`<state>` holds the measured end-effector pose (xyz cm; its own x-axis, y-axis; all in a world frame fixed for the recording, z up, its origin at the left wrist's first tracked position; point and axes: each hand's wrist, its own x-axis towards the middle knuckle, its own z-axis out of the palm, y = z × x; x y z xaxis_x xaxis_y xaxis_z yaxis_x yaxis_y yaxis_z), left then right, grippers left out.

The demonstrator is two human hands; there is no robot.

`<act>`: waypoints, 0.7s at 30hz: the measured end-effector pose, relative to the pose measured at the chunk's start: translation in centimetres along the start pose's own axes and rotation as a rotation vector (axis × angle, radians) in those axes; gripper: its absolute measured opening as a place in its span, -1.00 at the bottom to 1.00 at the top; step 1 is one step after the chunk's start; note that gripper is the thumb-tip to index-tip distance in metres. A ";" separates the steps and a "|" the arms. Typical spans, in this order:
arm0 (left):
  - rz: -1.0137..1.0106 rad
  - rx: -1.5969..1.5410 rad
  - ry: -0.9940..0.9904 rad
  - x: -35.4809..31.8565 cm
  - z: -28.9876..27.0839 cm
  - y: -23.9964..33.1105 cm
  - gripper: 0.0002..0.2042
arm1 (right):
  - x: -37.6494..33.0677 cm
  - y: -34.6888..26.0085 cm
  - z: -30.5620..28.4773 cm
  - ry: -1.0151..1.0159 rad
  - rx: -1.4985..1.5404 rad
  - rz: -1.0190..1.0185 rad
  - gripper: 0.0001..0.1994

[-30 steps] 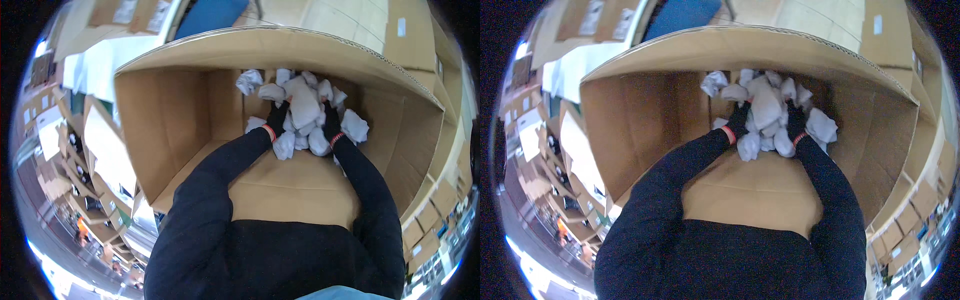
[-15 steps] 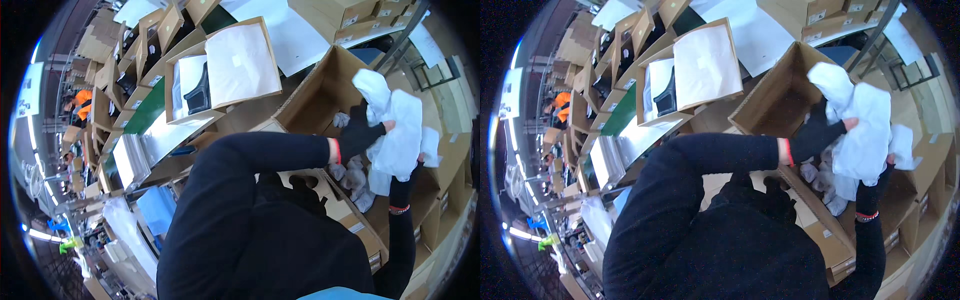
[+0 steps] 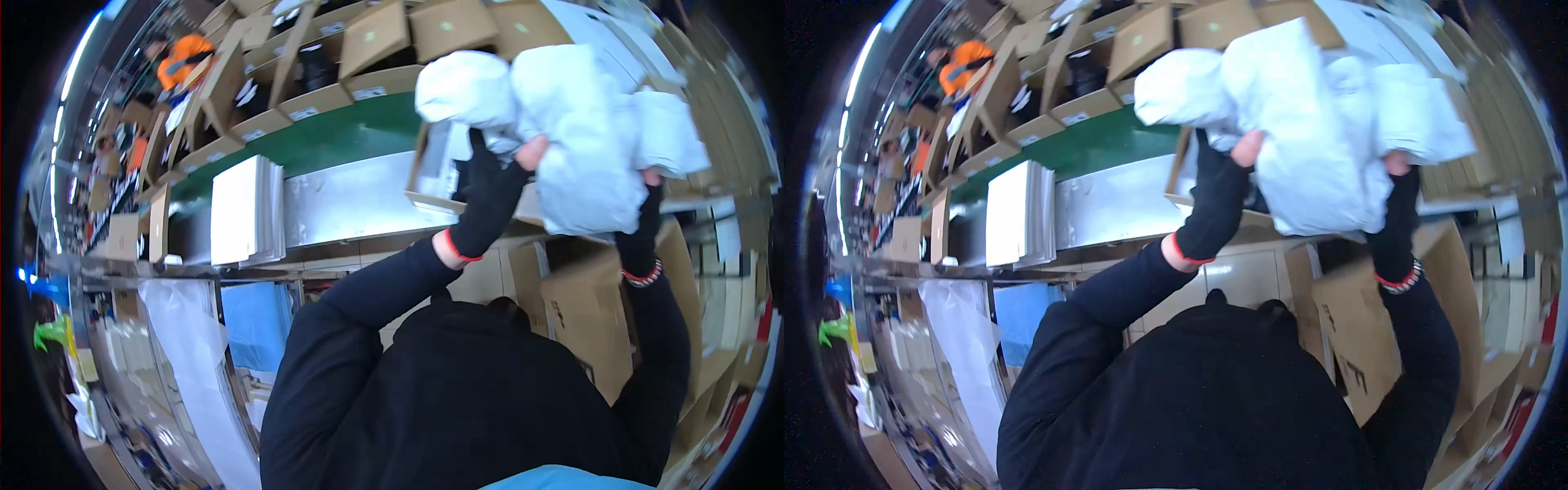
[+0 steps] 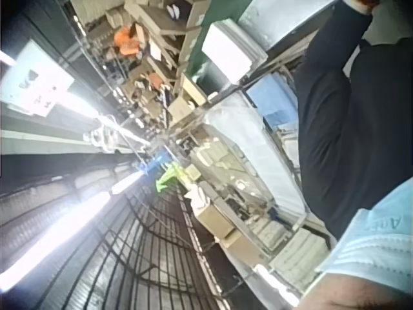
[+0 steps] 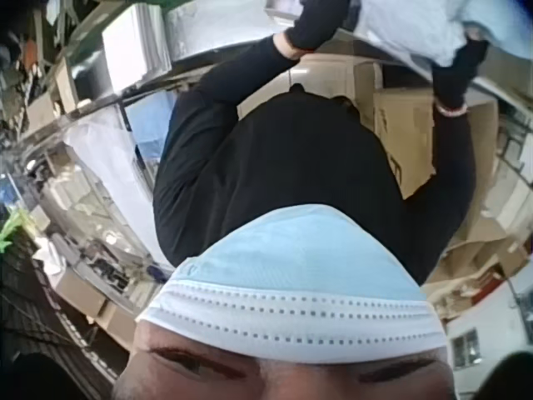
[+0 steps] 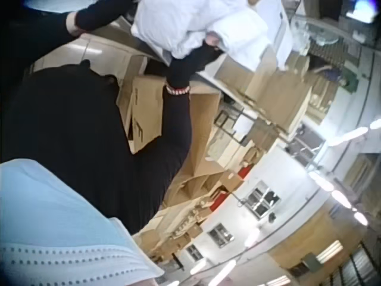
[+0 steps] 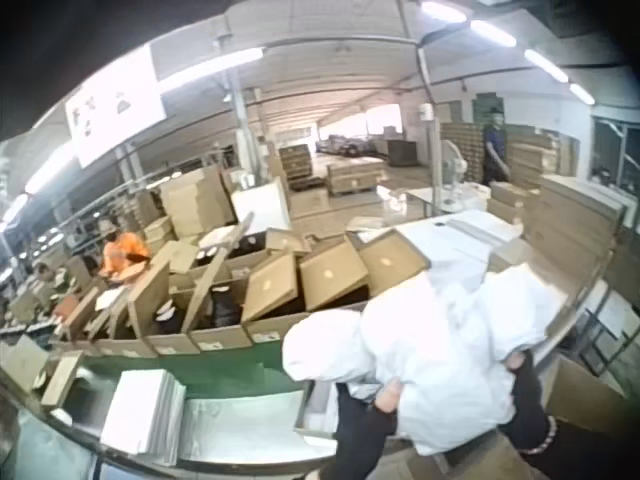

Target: The person packs pairs of black shoes into cardboard boxes on a conveyor belt. They place a sheet of white tissue paper into each box, insert the shoes, add crumpled white paper for padding, and then close the box. The process is repeated for multiple pairs of shoes.

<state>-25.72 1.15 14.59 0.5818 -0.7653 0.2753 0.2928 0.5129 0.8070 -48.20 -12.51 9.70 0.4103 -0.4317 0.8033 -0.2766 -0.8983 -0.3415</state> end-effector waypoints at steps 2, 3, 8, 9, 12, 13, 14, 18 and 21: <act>0.013 -0.031 0.107 0.7 -6.6 1.8 -0.30 | 4.1 -5.5 9.6 -0.019 0.599 0.342 -0.53; 0.015 -0.003 0.170 0.9 -9.3 2.1 -0.34 | 5.7 -7.8 12.4 -0.032 1.121 0.796 -0.55; 0.295 0.547 0.419 2.1 -23.3 2.0 -0.40 | 4.0 -7.3 31.2 -0.335 0.533 0.245 -0.35; 0.292 0.590 0.486 2.0 -25.7 2.6 -0.41 | 6.3 -11.3 32.6 -0.378 0.871 0.478 -0.35; 0.334 0.881 0.562 2.7 -32.1 4.7 -0.28 | 11.1 -16.9 38.0 -0.408 1.152 0.582 -0.35; 0.325 1.024 0.540 3.7 -34.2 5.3 -0.21 | 11.8 -17.5 41.3 -0.357 1.184 0.478 -0.35; 0.284 1.124 0.542 4.6 -36.2 5.8 -0.14 | 12.6 -18.2 44.7 -0.311 1.220 0.374 -0.36; -0.261 1.067 1.011 7.6 -47.7 2.7 -0.03 | 9.8 -13.9 57.5 -0.841 1.021 0.927 -0.56; -0.501 0.699 1.001 11.8 -46.6 3.2 -0.05 | 4.6 -7.2 64.3 -0.655 0.636 0.648 -0.65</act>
<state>17.44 11.83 -3.91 0.9203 -0.0403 -0.3891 0.3636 -0.2786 0.8889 11.51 -13.31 -15.55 0.7803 -0.6245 0.0348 -0.1864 -0.2853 -0.9401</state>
